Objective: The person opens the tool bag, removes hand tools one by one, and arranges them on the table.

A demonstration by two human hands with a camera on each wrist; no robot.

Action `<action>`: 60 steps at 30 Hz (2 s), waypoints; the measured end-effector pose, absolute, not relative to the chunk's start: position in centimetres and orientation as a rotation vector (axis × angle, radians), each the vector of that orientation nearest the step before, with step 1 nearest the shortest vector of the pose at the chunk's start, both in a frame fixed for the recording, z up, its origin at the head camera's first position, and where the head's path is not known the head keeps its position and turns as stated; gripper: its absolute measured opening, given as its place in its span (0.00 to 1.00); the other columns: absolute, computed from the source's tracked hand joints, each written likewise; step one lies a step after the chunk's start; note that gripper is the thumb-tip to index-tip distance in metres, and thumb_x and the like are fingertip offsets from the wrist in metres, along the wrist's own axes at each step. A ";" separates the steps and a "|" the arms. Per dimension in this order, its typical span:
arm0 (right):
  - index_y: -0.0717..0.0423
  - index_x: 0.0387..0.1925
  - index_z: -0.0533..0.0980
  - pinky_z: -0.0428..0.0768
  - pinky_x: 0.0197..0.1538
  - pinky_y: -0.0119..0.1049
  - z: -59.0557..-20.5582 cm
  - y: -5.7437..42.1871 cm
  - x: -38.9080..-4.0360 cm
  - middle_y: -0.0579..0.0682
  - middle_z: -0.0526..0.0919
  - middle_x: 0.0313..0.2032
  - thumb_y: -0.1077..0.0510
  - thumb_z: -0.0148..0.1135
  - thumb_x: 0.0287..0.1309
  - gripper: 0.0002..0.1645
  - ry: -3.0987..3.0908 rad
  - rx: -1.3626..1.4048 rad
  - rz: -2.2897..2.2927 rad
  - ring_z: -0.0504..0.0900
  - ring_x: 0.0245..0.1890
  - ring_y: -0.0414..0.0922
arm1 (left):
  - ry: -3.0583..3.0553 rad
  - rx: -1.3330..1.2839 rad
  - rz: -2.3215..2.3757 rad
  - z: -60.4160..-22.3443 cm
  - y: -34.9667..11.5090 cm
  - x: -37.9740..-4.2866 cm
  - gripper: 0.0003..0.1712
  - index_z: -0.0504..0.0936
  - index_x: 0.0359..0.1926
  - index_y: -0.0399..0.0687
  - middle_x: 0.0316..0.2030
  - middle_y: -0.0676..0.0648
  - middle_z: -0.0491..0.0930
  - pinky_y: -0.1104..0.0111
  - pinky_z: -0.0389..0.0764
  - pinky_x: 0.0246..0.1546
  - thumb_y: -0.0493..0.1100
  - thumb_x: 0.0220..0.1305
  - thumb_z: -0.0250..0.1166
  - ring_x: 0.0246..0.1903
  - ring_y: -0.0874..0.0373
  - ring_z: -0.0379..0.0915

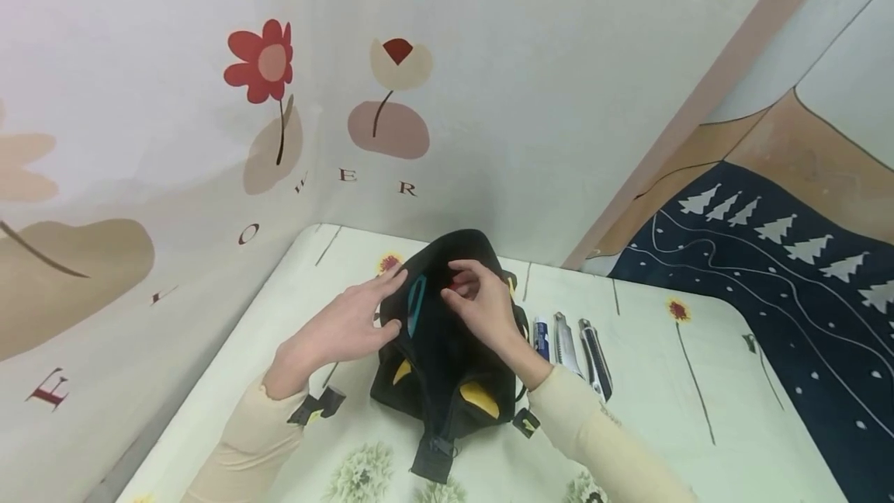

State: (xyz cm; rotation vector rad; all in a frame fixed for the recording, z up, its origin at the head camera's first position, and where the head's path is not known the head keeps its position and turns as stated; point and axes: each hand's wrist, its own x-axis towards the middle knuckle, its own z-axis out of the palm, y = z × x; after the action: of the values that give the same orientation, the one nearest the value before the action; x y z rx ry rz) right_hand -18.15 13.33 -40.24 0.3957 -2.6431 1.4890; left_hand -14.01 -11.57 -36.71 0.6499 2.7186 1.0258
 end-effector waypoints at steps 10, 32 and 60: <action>0.62 0.64 0.84 0.87 0.55 0.50 -41.4 11.7 -20.2 0.58 0.89 0.47 0.63 0.76 0.69 0.24 -2.744 0.254 1.497 0.90 0.47 0.53 | 2.718 0.653 1.023 -36.9 -11.7 -13.9 0.44 0.59 0.87 0.35 0.88 0.38 0.53 0.54 0.76 0.52 0.39 0.75 0.61 0.35 0.54 0.80; 0.61 0.60 0.84 0.84 0.35 0.38 -49.4 10.7 -24.2 0.46 0.89 0.33 0.56 0.80 0.63 0.27 -2.798 0.268 1.478 0.86 0.30 0.43 | 2.716 0.677 1.009 -36.7 -11.6 -13.9 0.43 0.59 0.86 0.33 0.88 0.37 0.52 0.51 0.75 0.58 0.40 0.76 0.61 0.75 0.38 0.71; 0.57 0.65 0.80 0.82 0.27 0.36 -53.8 9.3 -25.4 0.45 0.87 0.23 0.51 0.78 0.68 0.29 -2.942 0.217 1.370 0.87 0.21 0.43 | 2.703 0.653 1.014 -36.7 -11.3 -14.0 0.44 0.58 0.87 0.35 0.88 0.39 0.51 0.50 0.73 0.62 0.41 0.75 0.60 0.84 0.39 0.56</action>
State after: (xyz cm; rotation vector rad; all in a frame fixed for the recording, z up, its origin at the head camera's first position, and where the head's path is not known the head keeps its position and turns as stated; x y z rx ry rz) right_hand -25.39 9.27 -53.83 0.2175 -2.9418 1.3704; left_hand -13.98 -11.30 -36.66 0.6535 2.7031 1.0136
